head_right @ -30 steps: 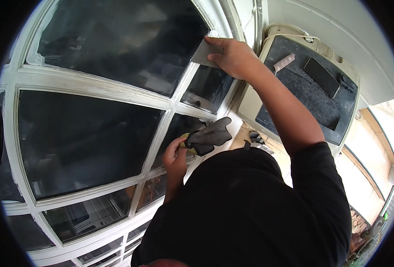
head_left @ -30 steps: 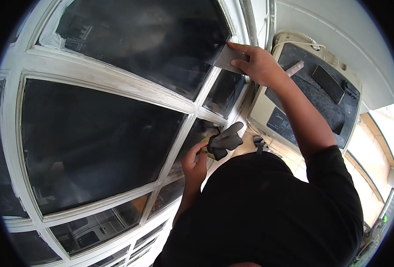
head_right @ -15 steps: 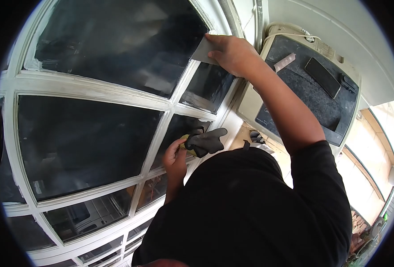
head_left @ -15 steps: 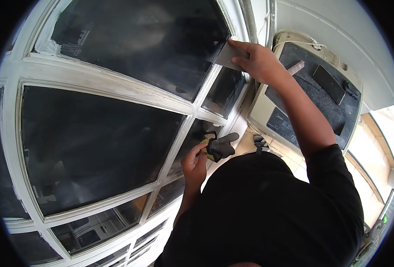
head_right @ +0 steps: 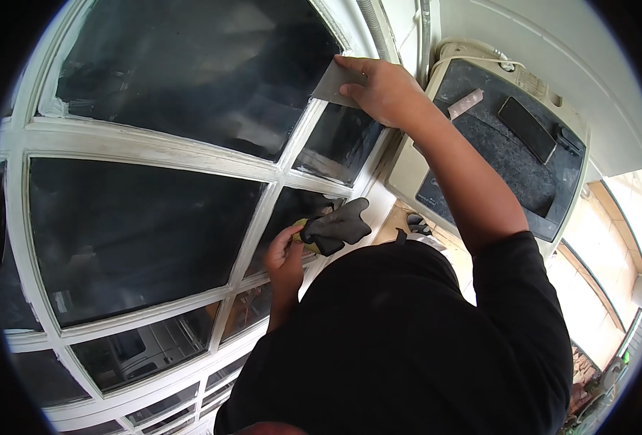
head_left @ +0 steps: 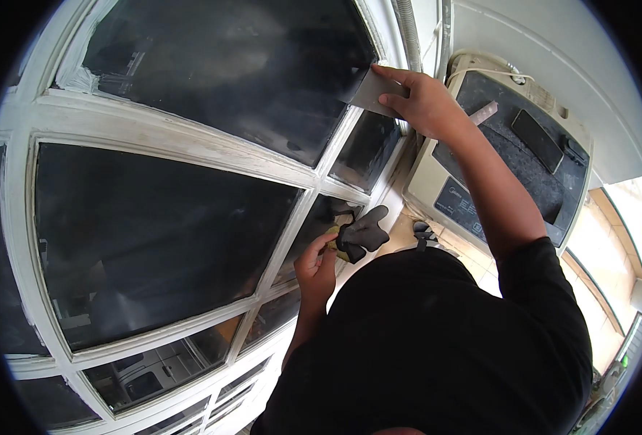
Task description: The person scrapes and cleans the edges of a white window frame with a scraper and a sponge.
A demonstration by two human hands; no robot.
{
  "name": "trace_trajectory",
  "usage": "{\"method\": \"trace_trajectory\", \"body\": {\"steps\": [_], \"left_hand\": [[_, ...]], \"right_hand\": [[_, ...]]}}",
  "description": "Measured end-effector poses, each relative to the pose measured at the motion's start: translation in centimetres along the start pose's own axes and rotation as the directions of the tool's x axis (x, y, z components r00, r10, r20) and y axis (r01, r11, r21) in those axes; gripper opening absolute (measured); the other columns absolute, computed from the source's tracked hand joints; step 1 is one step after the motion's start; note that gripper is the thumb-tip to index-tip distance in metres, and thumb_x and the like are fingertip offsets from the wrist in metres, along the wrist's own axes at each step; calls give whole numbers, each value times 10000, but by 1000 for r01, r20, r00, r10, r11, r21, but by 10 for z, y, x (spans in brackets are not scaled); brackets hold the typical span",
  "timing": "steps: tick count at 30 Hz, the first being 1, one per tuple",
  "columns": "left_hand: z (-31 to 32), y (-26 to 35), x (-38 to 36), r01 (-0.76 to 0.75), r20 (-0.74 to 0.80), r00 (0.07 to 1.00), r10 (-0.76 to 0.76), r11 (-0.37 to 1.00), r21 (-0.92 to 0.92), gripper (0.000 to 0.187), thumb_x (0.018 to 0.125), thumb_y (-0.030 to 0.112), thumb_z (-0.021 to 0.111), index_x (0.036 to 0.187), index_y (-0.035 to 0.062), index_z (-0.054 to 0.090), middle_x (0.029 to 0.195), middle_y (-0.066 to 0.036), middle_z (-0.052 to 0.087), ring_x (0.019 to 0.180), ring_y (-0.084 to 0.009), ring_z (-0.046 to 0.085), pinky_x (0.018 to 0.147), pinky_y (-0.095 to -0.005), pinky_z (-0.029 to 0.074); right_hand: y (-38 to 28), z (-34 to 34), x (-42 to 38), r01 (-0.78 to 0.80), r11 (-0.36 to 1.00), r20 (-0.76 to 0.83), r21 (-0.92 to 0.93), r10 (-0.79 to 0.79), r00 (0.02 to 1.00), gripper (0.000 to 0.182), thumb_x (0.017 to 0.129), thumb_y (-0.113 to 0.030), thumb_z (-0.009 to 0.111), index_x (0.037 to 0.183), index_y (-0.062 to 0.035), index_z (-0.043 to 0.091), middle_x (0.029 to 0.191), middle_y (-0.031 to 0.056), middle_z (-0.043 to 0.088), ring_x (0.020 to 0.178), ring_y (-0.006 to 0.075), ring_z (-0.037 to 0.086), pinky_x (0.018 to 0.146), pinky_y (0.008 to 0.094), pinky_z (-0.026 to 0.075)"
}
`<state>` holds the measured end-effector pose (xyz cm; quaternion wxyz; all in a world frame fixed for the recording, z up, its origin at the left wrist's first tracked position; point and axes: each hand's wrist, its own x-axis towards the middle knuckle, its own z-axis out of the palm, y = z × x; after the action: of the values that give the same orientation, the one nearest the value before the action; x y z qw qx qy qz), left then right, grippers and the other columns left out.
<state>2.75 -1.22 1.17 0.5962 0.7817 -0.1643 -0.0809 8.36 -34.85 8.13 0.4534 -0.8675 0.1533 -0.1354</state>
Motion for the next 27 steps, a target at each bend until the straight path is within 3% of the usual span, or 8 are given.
{"method": "trace_trajectory", "body": {"steps": [4, 9, 12, 14, 17, 21, 27], "left_hand": [[-3, -4, -1, 12, 49, 999, -12, 1000, 16, 225, 953, -19, 553, 1164, -42, 626, 1145, -137, 662, 1028, -163, 636, 880, -287, 518], [3, 4, -1, -4, 13, 1000, 3, 999, 35, 223, 936, -15, 578, 1147, -34, 647, 1100, -126, 682, 997, -149, 642, 855, -270, 508], [5, 4, -2, -27, -15, 999, 28, 999, 41, 213, 925, -4, 609, 1129, -26, 666, 1052, -114, 705, 960, -133, 651, 829, -251, 500], [6, 6, -2, -32, -11, 999, 33, 998, 56, 211, 924, -6, 608, 1126, -28, 666, 1049, -113, 706, 955, -133, 652, 833, -250, 498], [8, 7, -4, -18, -13, 1000, 19, 999, 45, 211, 922, -13, 605, 1123, -29, 667, 1037, -113, 709, 944, -131, 654, 832, -246, 494], [8, 2, -6, -1, -18, 1000, 1, 1000, 10, 213, 918, -14, 606, 1122, -28, 668, 1030, -111, 710, 935, -129, 655, 829, -250, 496], [7, 1, -10, -10, -33, 999, 11, 1000, 3, 222, 916, -10, 605, 1128, -23, 671, 1038, -112, 711, 941, -140, 658, 854, -273, 498]], "right_hand": [[-8, -8, 0, -57, 998, 54, 11, 57, 997, 508, 899, -287, 667, 1392, -267, 549, 1103, 198, 688, 1028, 358, 664, 931, 399, 502], [-4, -3, -3, 7, 998, -1, -60, -7, 1000, 510, 900, -282, 656, 1396, -252, 542, 1064, 204, 692, 1012, 370, 662, 925, 421, 502], [-11, -1, -7, 72, 987, -64, -142, -82, 995, 542, 906, -269, 643, 1425, -223, 493, 1008, 217, 694, 995, 381, 660, 900, 439, 504], [-25, -9, -11, -60, 989, 62, -135, 69, 996, 580, 905, -261, 640, 1442, -202, 430, 971, 220, 693, 989, 393, 655, 885, 456, 503], [-23, -5, -11, -38, 992, 52, -117, 45, 998, 606, 903, -265, 648, 1451, -204, 395, 955, 225, 691, 981, 399, 654, 880, 466, 497], [-23, -5, -12, -35, 997, 33, -65, 37, 999, 616, 902, -260, 654, 1456, -203, 389, 971, 226, 691, 988, 407, 651, 897, 466, 494], [-28, -6, -15, -14, 990, 2, -143, 15, 1000, 696, 897, -248, 660, 1492, -203, 303, 1016, 237, 688, 1002, 421, 646, 911, 468, 497]]}}
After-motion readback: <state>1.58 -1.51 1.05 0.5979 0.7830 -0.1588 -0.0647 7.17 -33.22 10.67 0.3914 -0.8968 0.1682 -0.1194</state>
